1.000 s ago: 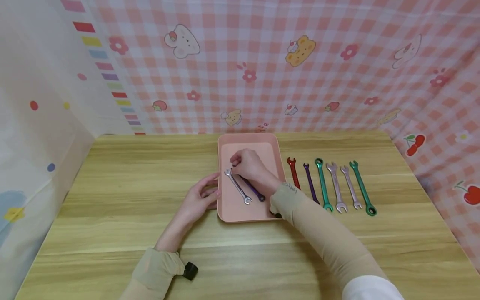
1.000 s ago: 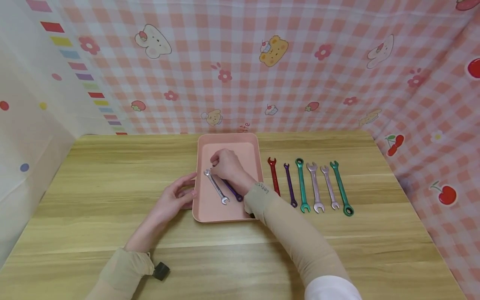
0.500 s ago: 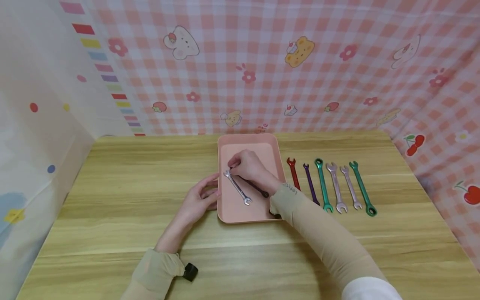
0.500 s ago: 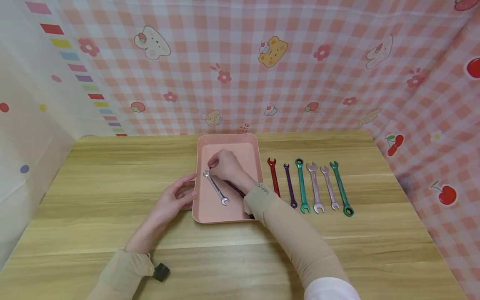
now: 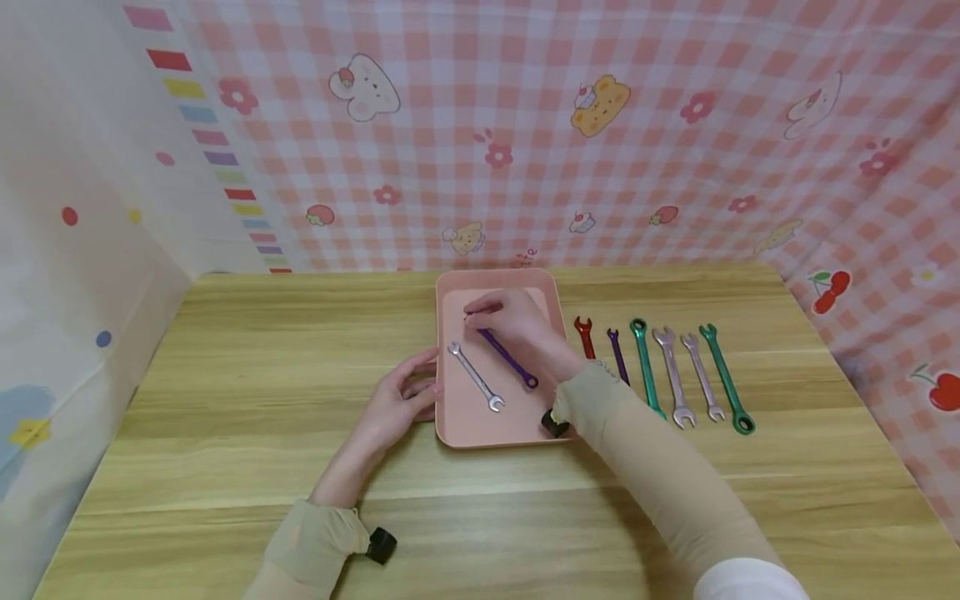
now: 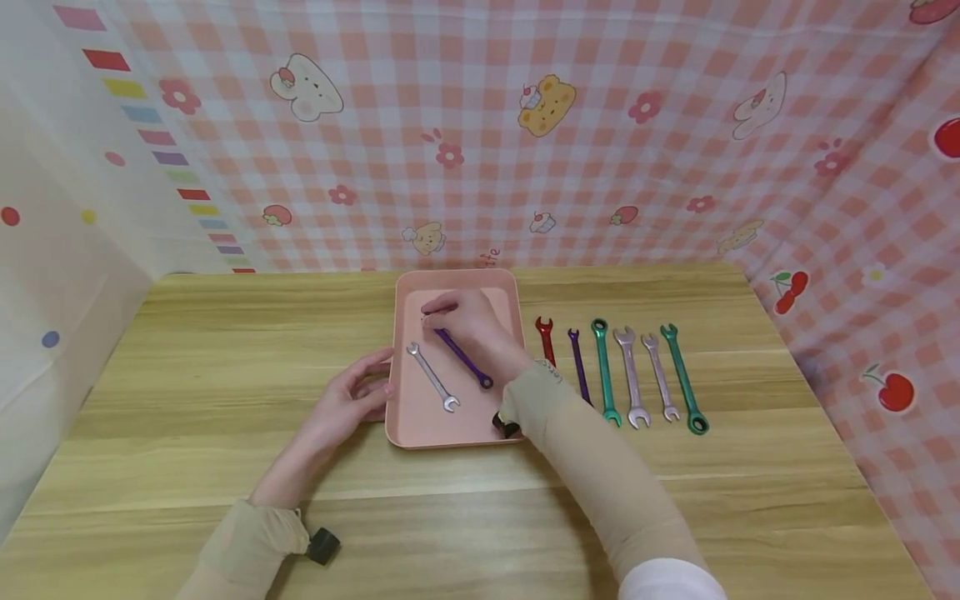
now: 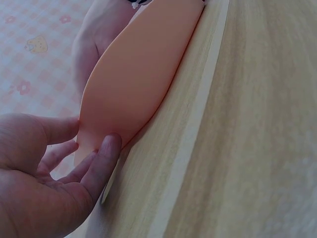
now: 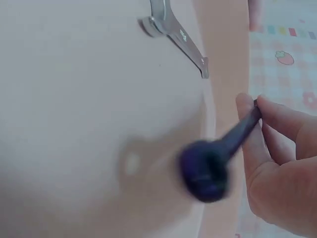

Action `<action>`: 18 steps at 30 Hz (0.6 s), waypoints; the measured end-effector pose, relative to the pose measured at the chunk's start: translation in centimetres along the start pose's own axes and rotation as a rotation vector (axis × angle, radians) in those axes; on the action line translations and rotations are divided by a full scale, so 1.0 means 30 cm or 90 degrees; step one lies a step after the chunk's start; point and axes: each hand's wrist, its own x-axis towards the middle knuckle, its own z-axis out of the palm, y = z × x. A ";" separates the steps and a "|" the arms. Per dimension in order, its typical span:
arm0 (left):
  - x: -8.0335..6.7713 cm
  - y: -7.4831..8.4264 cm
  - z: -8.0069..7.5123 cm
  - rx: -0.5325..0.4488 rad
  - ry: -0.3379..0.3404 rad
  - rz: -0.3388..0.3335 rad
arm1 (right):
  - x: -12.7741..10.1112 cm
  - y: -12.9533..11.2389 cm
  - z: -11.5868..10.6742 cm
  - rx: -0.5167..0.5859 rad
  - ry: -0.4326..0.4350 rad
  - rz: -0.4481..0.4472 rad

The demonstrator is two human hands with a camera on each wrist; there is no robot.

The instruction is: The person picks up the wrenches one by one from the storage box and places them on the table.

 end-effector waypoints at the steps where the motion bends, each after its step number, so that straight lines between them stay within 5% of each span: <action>1: 0.000 0.002 0.000 0.000 0.000 0.001 | 0.001 -0.002 -0.007 -0.024 0.004 -0.004; 5: -0.001 0.005 0.000 -0.001 -0.001 0.002 | 0.000 -0.003 -0.033 -0.055 0.001 -0.015; 11: -0.004 0.005 0.002 0.003 0.000 -0.002 | -0.013 -0.002 -0.080 0.116 -0.011 -0.031; 18: -0.006 0.007 0.006 0.004 -0.002 -0.001 | -0.043 -0.043 -0.164 0.173 0.009 -0.011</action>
